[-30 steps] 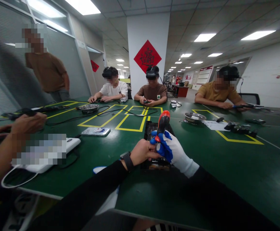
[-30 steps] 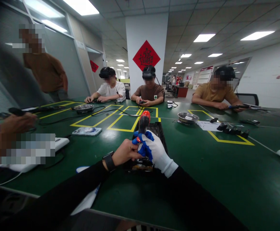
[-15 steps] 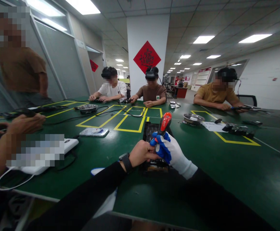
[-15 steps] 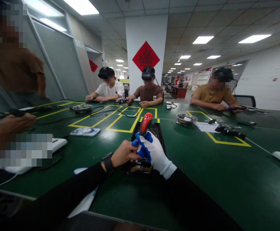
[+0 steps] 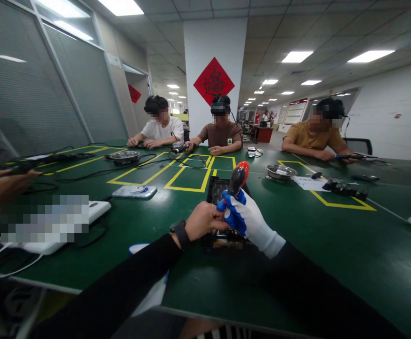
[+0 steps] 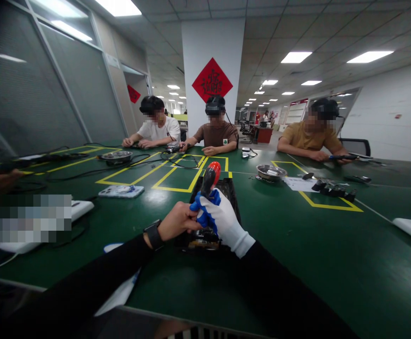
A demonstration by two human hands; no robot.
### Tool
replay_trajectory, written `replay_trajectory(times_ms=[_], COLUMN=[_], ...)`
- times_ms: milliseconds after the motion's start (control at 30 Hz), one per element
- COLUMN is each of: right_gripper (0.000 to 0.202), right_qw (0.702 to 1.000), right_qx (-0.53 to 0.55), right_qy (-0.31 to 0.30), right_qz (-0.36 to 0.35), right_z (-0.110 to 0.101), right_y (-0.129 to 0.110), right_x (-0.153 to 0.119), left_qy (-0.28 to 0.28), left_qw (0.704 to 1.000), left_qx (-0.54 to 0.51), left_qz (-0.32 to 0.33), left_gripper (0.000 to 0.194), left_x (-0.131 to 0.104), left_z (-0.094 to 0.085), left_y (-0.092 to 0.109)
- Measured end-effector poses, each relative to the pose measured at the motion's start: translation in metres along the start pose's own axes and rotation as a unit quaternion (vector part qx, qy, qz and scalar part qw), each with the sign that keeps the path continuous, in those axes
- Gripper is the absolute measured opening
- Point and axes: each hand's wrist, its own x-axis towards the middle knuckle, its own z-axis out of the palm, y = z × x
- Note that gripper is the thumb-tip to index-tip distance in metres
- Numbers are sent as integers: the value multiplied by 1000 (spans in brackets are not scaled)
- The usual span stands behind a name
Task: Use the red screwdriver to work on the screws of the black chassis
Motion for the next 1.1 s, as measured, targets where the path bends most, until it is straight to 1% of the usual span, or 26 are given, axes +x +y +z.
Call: replay_trajectory(times_ms=[67, 167, 233, 300, 367, 467, 600, 667, 767, 833, 967, 1033, 1100], right_gripper=[29, 35, 36, 32, 28, 27, 32, 34, 33, 31, 30, 29, 32], right_qw=[1000, 998, 997, 998, 1000, 1000, 1000, 999, 999, 999, 998, 999, 999], right_qx=[9, 47, 45, 28, 8, -11, 0, -7, -23, -31, -60, -54, -37], right_qy=[4, -37, -60, -52, -29, -6, -23, -35, -45, -37, 1, -2, -18], right_qz=[1, 21, 26, 15, 9, 7, 12, 8, 4, 2, -1, 3, 9], right_z=[0, -2, -4, -4, -4, -2, -2, -3, -2, -1, 1, 1, 0], right_y=[1, 0, 0, 0, 1, 1, -2, -4, -4, -3, -2, -2, -4], right_x=[1, 2, 2, 2, 1, 1, 1, 0, -2, -2, -1, 0, 0], left_qy=[7, 8, 1, -9, -14, -2, 13, 16, 3, 1, 22, 21, 20], left_qw=[1000, 1000, 1000, 1000, 1000, 1000, 1000, 999, 1000, 1000, 1000, 1000, 999], left_qx=[8, 20, 20, 11, 7, 7, -14, -19, -19, -12, -2, -7, -12], left_qz=[1, -5, -9, -8, -2, 3, -12, -20, -19, -10, -4, -11, -22], left_gripper=[37, 34, 31, 31, 35, 42, 46, 45, 39, 37, 39, 38, 37], left_x=[1, 1, 1, 1, 1, 0, 0, 0, 0, 0, 0, -1, -1], left_z=[0, -2, -3, -3, -2, 0, 2, 1, 0, -1, 0, 0, 0], left_y=[0, 0, 0, 1, 2, 0, -2, -3, -1, 1, 3, 3, 3])
